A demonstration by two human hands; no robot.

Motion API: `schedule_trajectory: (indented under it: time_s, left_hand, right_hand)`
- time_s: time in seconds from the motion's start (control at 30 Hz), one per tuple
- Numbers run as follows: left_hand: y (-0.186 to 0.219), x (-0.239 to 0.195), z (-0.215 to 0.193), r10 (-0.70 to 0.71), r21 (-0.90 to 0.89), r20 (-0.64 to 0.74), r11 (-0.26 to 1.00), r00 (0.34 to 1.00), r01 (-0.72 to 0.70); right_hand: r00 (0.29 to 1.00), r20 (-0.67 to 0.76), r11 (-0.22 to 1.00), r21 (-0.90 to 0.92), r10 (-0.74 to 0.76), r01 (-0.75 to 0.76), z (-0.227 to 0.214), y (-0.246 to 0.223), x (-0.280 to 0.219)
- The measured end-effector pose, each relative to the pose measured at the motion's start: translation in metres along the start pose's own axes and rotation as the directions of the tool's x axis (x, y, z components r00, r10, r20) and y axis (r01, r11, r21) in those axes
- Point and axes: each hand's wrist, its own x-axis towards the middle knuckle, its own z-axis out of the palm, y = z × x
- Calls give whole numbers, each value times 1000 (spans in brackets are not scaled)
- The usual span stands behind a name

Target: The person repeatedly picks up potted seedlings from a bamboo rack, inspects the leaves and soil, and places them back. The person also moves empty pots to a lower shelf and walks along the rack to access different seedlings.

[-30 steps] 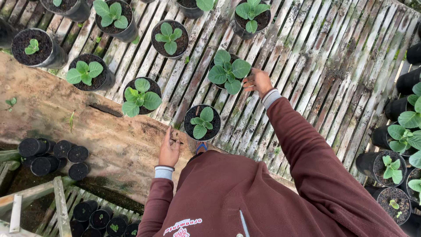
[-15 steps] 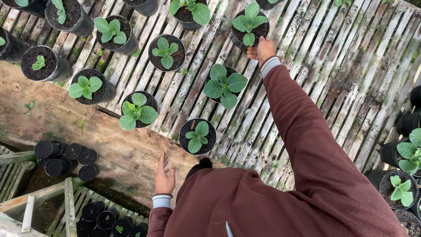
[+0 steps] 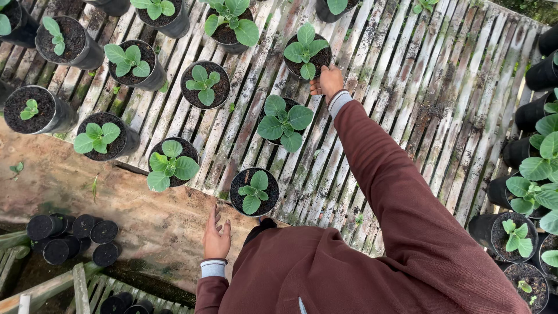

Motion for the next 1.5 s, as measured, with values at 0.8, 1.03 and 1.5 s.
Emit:
schedule_trajectory:
  time_s: [0.8, 1.03, 1.5]
  left_hand:
    - [219, 40, -17, 850, -570, 85, 470, 521, -674]
    - [246, 12, 53, 788, -726, 550, 614, 276, -309]
    - [263, -8, 72, 858, -560, 309, 512, 410, -651]
  right_hand:
    - [859, -472, 955, 292, 198, -59, -171, 211, -432]
    - [501, -754, 789, 580, 425, 202, -145, 303, -557]
    - [539, -790, 763, 532, 291, 368, -287, 242, -495]
